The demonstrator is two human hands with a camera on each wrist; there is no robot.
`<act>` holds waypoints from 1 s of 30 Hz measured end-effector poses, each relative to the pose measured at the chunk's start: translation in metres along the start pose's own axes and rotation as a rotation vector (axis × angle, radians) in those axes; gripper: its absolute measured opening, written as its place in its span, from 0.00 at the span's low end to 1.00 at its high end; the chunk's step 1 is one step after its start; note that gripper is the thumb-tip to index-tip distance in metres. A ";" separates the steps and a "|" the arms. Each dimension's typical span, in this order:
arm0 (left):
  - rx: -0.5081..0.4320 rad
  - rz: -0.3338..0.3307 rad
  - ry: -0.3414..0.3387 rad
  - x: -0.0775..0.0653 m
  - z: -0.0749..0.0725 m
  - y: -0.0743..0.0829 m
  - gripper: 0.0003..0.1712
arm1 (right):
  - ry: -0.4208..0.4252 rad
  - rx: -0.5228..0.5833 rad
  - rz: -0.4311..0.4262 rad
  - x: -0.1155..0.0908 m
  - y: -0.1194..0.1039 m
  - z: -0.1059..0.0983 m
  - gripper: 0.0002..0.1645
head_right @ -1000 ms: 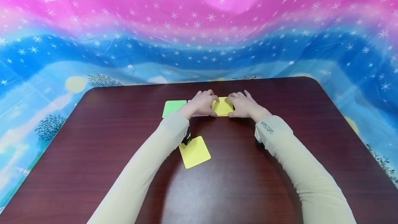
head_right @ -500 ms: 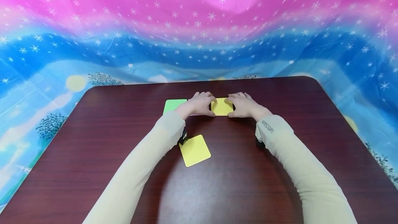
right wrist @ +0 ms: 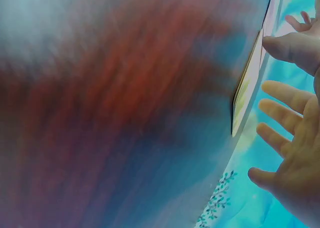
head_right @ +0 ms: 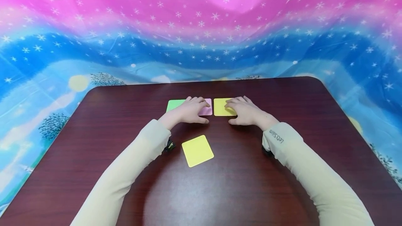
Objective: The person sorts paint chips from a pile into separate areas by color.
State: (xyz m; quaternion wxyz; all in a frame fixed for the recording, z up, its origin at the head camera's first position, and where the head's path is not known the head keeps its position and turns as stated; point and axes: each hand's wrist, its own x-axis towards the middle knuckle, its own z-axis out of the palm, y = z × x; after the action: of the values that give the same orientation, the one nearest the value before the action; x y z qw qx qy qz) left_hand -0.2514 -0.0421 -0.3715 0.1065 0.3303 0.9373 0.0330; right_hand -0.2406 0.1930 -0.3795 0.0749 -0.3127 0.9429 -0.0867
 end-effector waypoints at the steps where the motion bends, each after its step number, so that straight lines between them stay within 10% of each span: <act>1: -0.004 -0.001 0.005 -0.003 0.000 -0.001 0.37 | -0.002 -0.002 -0.007 -0.001 -0.003 0.000 0.35; 30: 0.039 0.063 -0.004 -0.083 0.016 0.006 0.35 | -0.003 -0.040 -0.276 -0.022 -0.076 0.014 0.44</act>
State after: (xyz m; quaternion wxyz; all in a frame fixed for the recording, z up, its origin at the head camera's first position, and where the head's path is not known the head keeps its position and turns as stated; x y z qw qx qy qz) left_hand -0.1810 -0.0900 -0.3717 0.1009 0.3617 0.9266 0.0173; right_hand -0.1771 0.1448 -0.3751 0.0576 -0.4411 0.8923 -0.0771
